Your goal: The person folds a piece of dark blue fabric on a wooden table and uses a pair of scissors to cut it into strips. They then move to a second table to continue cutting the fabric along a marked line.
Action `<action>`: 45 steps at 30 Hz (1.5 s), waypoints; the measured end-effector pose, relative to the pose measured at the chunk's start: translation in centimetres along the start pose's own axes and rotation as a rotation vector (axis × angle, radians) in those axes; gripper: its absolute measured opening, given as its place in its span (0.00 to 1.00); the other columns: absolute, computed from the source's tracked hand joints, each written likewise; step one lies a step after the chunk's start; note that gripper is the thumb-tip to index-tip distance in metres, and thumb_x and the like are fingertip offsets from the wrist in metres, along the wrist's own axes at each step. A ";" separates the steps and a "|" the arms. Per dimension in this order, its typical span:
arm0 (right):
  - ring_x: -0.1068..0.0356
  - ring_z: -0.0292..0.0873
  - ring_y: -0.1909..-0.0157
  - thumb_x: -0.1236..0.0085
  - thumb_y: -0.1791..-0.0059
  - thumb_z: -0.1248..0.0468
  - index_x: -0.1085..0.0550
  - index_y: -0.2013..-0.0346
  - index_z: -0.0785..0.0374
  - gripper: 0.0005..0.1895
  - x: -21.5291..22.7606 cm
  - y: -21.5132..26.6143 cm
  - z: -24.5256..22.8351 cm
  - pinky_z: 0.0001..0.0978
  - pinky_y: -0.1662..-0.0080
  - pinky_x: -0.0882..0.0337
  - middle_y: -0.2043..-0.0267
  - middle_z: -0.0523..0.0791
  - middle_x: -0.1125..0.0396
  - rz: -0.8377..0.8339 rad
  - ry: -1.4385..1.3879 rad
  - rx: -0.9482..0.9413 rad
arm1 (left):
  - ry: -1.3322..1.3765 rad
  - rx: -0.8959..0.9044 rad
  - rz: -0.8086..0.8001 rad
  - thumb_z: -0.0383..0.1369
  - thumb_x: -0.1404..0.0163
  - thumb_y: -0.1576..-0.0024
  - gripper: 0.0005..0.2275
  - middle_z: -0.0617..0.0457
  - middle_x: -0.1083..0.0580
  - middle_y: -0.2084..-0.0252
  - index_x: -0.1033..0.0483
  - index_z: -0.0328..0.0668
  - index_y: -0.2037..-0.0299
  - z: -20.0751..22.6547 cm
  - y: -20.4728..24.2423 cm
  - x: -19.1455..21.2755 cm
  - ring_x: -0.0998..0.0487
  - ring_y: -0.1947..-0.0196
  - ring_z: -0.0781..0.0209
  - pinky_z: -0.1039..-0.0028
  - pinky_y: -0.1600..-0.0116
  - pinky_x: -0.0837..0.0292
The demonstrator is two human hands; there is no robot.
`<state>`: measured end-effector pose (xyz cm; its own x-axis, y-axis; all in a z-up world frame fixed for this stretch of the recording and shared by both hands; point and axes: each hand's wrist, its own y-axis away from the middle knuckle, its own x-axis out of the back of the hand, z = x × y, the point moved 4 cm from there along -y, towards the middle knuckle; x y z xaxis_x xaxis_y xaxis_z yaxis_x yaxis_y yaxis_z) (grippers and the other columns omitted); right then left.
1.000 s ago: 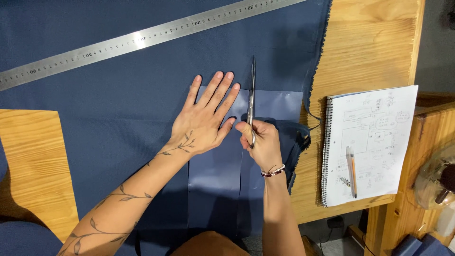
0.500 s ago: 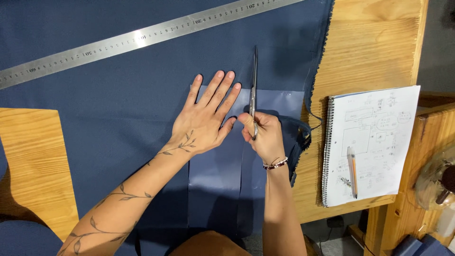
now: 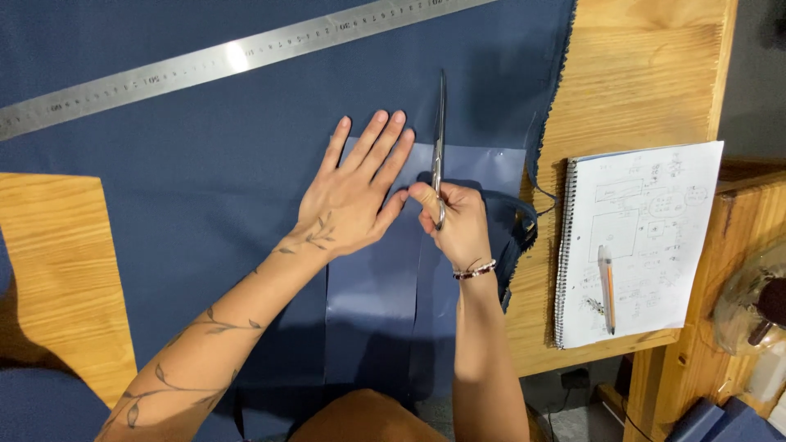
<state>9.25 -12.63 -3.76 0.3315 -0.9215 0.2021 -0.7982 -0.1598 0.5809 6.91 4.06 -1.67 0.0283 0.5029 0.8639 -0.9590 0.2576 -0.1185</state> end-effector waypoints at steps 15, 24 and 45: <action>0.29 0.50 0.76 0.52 0.61 0.23 0.21 0.71 0.66 0.45 12.5 7.2 0.9 0.38 0.68 0.31 0.81 0.52 0.28 -0.637 0.389 -0.159 | 0.074 0.263 0.068 0.43 0.59 0.31 0.27 0.40 0.50 0.21 0.46 0.38 0.24 6.0 5.8 -1.7 0.54 0.21 0.43 0.45 0.23 0.67; 0.22 0.49 0.64 0.53 0.56 0.27 0.21 0.71 0.58 0.37 15.4 3.5 3.1 0.44 0.51 0.27 0.75 0.45 0.28 -1.107 0.554 -0.154 | 0.311 0.305 0.311 0.32 0.47 0.38 0.20 0.39 0.32 0.32 0.28 0.38 0.36 6.2 9.2 2.3 0.32 0.32 0.40 0.56 0.27 0.39; 0.26 0.63 0.44 0.36 0.58 0.33 0.30 0.49 0.69 0.44 12.8 6.0 2.2 0.58 0.46 0.24 0.49 0.62 0.28 -1.026 0.189 -0.042 | 1.080 1.268 0.048 0.36 0.42 0.41 0.08 0.51 0.25 0.78 0.18 0.40 0.67 8.8 19.1 1.9 0.30 0.72 0.63 0.70 0.65 0.28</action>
<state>7.57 -26.19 0.62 0.9169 -0.2792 -0.2854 -0.0720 -0.8188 0.5695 -13.82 2.65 2.01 -0.3550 0.9301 0.0941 -0.5548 -0.2907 0.7796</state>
